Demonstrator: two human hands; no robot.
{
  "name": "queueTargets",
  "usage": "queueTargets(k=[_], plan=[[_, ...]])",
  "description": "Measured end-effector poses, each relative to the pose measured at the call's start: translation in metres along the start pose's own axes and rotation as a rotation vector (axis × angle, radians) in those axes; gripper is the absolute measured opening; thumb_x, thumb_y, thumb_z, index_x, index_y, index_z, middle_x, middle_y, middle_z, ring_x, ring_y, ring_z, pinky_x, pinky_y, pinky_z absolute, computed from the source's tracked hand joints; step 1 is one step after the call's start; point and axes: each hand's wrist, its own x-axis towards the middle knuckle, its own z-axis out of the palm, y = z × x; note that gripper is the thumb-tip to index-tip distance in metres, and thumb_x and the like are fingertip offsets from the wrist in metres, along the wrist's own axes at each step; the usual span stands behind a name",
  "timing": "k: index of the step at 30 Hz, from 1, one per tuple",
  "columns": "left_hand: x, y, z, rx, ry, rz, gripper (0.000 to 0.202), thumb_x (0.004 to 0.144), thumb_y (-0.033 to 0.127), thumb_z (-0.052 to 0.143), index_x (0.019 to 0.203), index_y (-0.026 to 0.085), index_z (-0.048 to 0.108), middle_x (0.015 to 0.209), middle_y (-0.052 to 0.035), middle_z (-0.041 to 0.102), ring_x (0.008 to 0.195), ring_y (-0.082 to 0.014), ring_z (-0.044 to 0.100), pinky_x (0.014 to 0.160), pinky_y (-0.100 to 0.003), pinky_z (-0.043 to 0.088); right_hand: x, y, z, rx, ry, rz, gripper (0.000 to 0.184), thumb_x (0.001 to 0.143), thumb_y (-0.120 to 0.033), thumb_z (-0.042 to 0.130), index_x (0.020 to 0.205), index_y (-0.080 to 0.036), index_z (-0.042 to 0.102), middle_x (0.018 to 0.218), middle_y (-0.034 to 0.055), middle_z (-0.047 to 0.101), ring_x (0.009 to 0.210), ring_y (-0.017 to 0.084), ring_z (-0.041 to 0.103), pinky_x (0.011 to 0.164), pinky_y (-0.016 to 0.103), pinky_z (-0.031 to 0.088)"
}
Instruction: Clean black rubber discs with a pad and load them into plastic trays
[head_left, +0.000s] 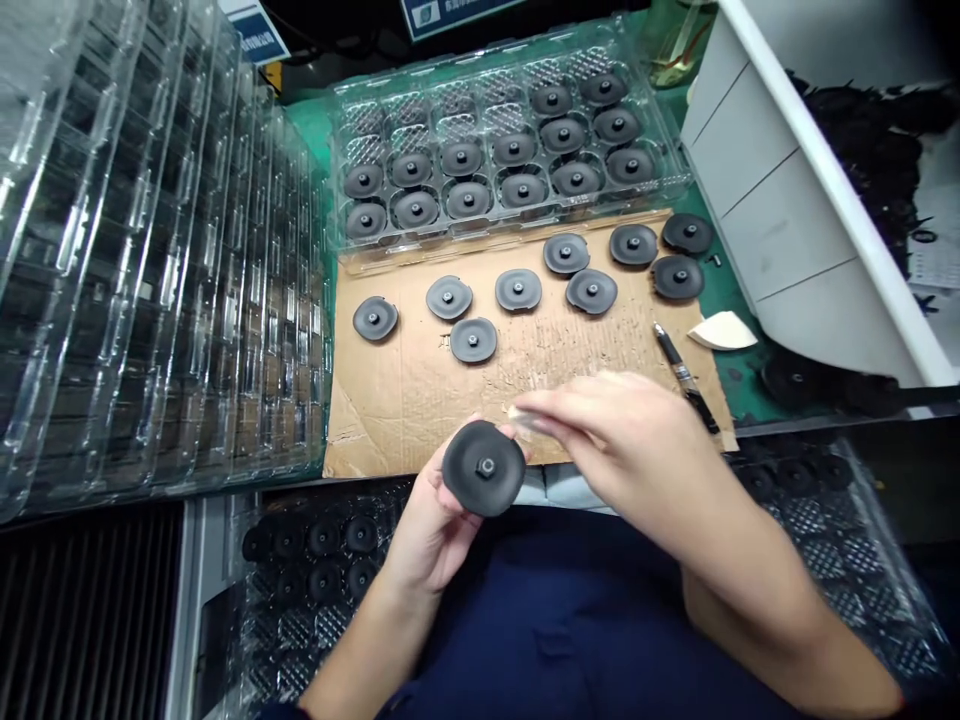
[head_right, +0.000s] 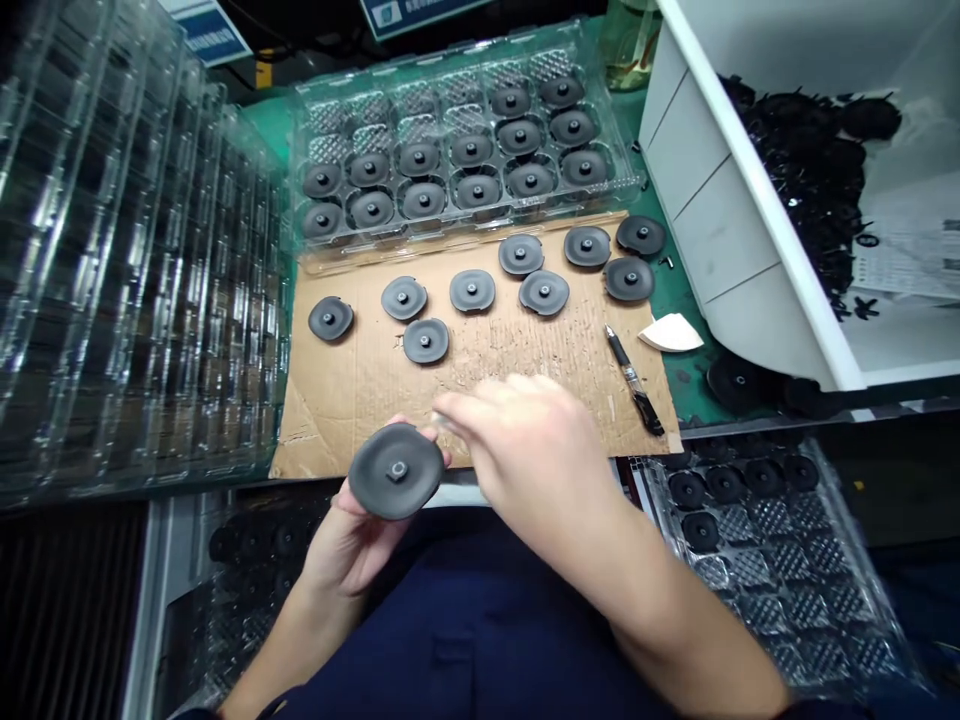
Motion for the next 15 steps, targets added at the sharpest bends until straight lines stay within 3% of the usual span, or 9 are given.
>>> queueTargets(k=[5, 9, 12, 15], plan=[[0.002, 0.001, -0.001, 0.024, 0.052, 0.085, 0.048, 0.054, 0.036, 0.087, 0.096, 0.021, 0.072, 0.089, 0.0012, 0.073, 0.078, -0.0103, 0.065, 0.070, -0.013, 0.052, 0.000, 0.007, 0.017, 0.260, 0.156, -0.001, 0.023, 0.091, -0.013, 0.051, 0.104, -0.017, 0.069, 0.095, 0.0032, 0.074, 0.080, 0.015, 0.064, 0.073, 0.027, 0.047], [0.002, 0.003, -0.004, -0.007, 0.091, 0.086, 0.053, 0.055, 0.040, 0.085, 0.104, 0.026, 0.070, 0.105, -0.0010, 0.073, 0.087, -0.0146, 0.069, 0.082, -0.021, 0.054, -0.010, 0.039, 0.042, 0.368, 0.035, 0.334, 0.019, 0.087, -0.019, 0.056, 0.097, -0.020, 0.072, 0.088, 0.0012, 0.073, 0.062, 0.012, 0.058, 0.054, 0.024, 0.043], [0.000, 0.005, -0.004, -0.028, 0.095, 0.092, 0.057, 0.051, 0.042, 0.086, 0.103, 0.028, 0.070, 0.109, -0.0013, 0.072, 0.090, -0.0171, 0.070, 0.083, -0.023, 0.055, -0.030, 0.063, 0.061, 0.362, -0.006, 0.354, 0.020, 0.085, -0.021, 0.056, 0.095, -0.020, 0.073, 0.082, 0.0025, 0.072, 0.062, 0.013, 0.058, 0.058, 0.026, 0.044], [-0.002, 0.006, 0.000, -0.024, 0.094, 0.071, 0.059, 0.053, 0.042, 0.085, 0.108, 0.027, 0.068, 0.112, -0.0028, 0.071, 0.091, -0.0170, 0.070, 0.078, -0.020, 0.055, -0.040, 0.067, 0.064, 0.353, -0.024, 0.345, 0.017, 0.084, -0.021, 0.058, 0.090, -0.020, 0.074, 0.073, 0.0018, 0.071, 0.062, 0.014, 0.058, 0.060, 0.027, 0.046]])
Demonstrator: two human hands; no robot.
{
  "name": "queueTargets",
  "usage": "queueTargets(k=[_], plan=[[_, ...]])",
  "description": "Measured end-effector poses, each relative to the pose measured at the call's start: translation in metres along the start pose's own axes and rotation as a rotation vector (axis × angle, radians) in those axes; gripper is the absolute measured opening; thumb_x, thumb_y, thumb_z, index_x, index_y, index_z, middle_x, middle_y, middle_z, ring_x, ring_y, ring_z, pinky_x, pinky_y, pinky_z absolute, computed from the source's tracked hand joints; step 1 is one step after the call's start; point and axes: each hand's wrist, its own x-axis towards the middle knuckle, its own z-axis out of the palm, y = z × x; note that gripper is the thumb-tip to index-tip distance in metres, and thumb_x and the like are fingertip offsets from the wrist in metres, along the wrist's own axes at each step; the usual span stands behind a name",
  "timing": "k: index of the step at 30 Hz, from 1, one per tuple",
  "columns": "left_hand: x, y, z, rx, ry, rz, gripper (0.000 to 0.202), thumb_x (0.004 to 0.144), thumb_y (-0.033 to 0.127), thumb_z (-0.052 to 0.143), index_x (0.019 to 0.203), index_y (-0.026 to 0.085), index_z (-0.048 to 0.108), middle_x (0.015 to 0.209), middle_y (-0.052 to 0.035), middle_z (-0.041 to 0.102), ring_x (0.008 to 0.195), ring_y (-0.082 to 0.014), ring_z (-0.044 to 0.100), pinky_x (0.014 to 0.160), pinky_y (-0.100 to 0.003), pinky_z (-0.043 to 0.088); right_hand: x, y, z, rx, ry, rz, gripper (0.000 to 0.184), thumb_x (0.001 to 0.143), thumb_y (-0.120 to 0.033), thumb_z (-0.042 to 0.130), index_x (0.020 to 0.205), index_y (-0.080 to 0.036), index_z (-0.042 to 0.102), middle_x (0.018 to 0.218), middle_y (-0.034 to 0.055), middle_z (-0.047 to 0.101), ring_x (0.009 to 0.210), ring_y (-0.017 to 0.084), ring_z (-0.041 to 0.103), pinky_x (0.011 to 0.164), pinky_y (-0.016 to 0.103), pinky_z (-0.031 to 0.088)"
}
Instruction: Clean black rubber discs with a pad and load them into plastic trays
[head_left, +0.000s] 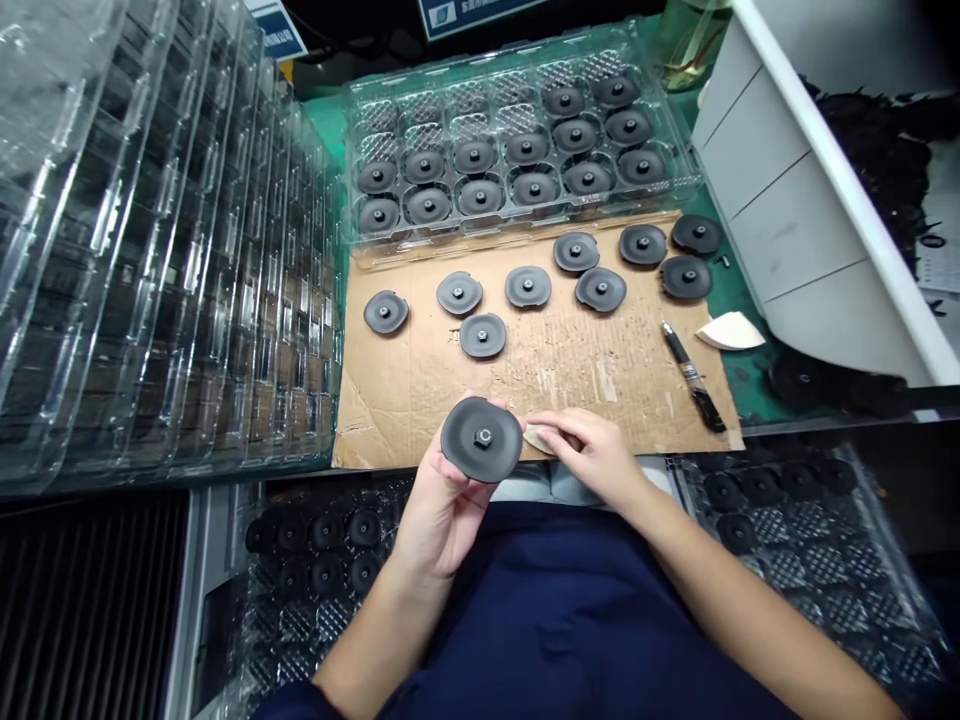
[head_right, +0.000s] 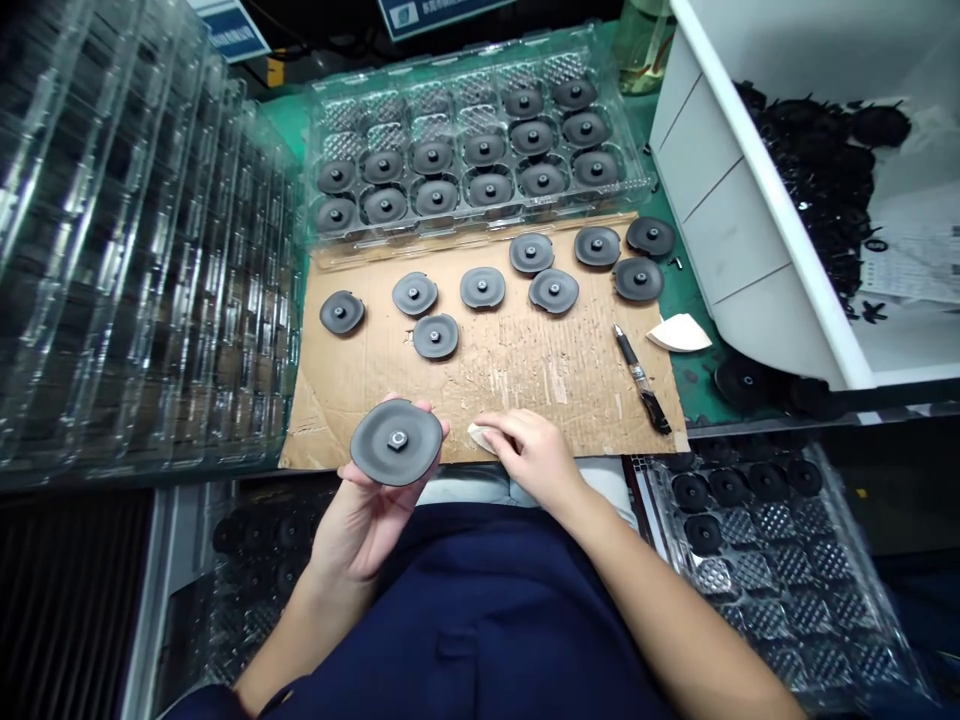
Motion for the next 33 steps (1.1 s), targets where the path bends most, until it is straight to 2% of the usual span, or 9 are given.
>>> queueTargets(k=[4, 7, 11, 13, 18, 23, 26, 29, 33], plan=[[-0.003, -0.002, 0.005, 0.018, -0.010, 0.007, 0.062, 0.053, 0.040, 0.086, 0.110, 0.027, 0.067, 0.115, -0.0022, 0.070, 0.090, -0.0168, 0.070, 0.076, -0.019, 0.055, 0.001, -0.045, -0.014, 0.036, 0.125, -0.020, 0.019, 0.088, -0.021, 0.055, 0.100, -0.020, 0.070, 0.089, 0.0025, 0.071, 0.068, 0.013, 0.060, 0.058, 0.025, 0.046], [-0.005, -0.004, 0.007, 0.026, -0.008, -0.006, 0.058, 0.057, 0.035, 0.086, 0.111, 0.025, 0.067, 0.106, -0.0009, 0.072, 0.090, -0.0144, 0.068, 0.075, -0.016, 0.054, 0.001, -0.091, -0.021, 0.101, 0.204, -0.288, 0.022, 0.091, -0.018, 0.052, 0.108, -0.016, 0.066, 0.102, 0.0054, 0.070, 0.086, 0.015, 0.063, 0.072, 0.026, 0.051], [-0.006, -0.005, 0.005, 0.055, 0.039, -0.037, 0.055, 0.058, 0.025, 0.086, 0.109, 0.025, 0.066, 0.100, 0.0011, 0.073, 0.094, -0.0128, 0.067, 0.079, -0.016, 0.052, 0.001, -0.117, -0.020, 0.030, -0.130, -0.432, 0.021, 0.090, -0.010, 0.049, 0.099, -0.012, 0.068, 0.087, 0.0056, 0.069, 0.080, 0.014, 0.062, 0.074, 0.024, 0.050], [-0.006, -0.006, 0.006, 0.063, 0.043, -0.024, 0.055, 0.054, 0.024, 0.088, 0.105, 0.025, 0.067, 0.097, 0.0018, 0.073, 0.091, -0.0129, 0.068, 0.078, -0.017, 0.053, 0.004, -0.117, -0.018, -0.043, -0.242, -0.363, 0.021, 0.090, -0.010, 0.049, 0.093, -0.014, 0.069, 0.084, 0.0038, 0.068, 0.077, 0.013, 0.062, 0.070, 0.024, 0.049], [-0.006, -0.004, 0.008, 0.096, -0.009, -0.063, 0.051, 0.052, 0.032, 0.089, 0.097, 0.020, 0.068, 0.084, -0.0002, 0.073, 0.090, -0.0164, 0.069, 0.077, -0.018, 0.054, 0.005, -0.114, -0.016, 0.060, 0.010, -0.449, 0.027, 0.093, -0.012, 0.043, 0.106, -0.007, 0.066, 0.092, 0.0097, 0.069, 0.085, 0.016, 0.063, 0.078, 0.027, 0.050], [-0.004, 0.000, 0.001, 0.090, -0.078, -0.089, 0.068, 0.046, 0.029, 0.091, 0.109, 0.023, 0.066, 0.107, -0.0029, 0.072, 0.097, -0.0181, 0.068, 0.082, -0.020, 0.054, -0.012, -0.107, -0.041, -0.035, -0.197, -0.316, 0.018, 0.088, -0.008, 0.054, 0.095, -0.015, 0.069, 0.081, 0.0015, 0.069, 0.073, 0.010, 0.062, 0.067, 0.019, 0.049], [-0.002, -0.002, 0.003, 0.105, -0.081, -0.097, 0.061, 0.053, 0.027, 0.088, 0.110, 0.022, 0.067, 0.103, -0.0021, 0.073, 0.098, -0.0176, 0.068, 0.079, -0.017, 0.053, -0.012, -0.098, -0.047, -0.187, -0.048, -0.331, 0.023, 0.089, -0.008, 0.050, 0.099, -0.015, 0.069, 0.082, 0.0043, 0.070, 0.073, 0.014, 0.063, 0.068, 0.025, 0.049], [-0.003, -0.001, 0.009, 0.096, -0.083, -0.093, 0.057, 0.058, 0.031, 0.086, 0.111, 0.023, 0.066, 0.101, -0.0009, 0.073, 0.093, -0.0176, 0.069, 0.081, -0.019, 0.054, -0.002, -0.085, -0.041, -0.097, 0.099, -0.413, 0.028, 0.091, -0.008, 0.047, 0.102, -0.020, 0.070, 0.092, 0.0044, 0.072, 0.083, 0.016, 0.064, 0.076, 0.030, 0.050], [-0.006, 0.004, 0.012, 0.039, -0.178, -0.132, 0.060, 0.054, 0.042, 0.085, 0.109, 0.025, 0.068, 0.113, -0.0054, 0.070, 0.091, -0.0206, 0.071, 0.085, -0.025, 0.054, 0.002, -0.054, -0.028, 0.112, 0.151, -0.099, 0.019, 0.089, -0.017, 0.056, 0.100, -0.023, 0.070, 0.094, 0.0020, 0.072, 0.078, 0.015, 0.063, 0.068, 0.027, 0.050]])
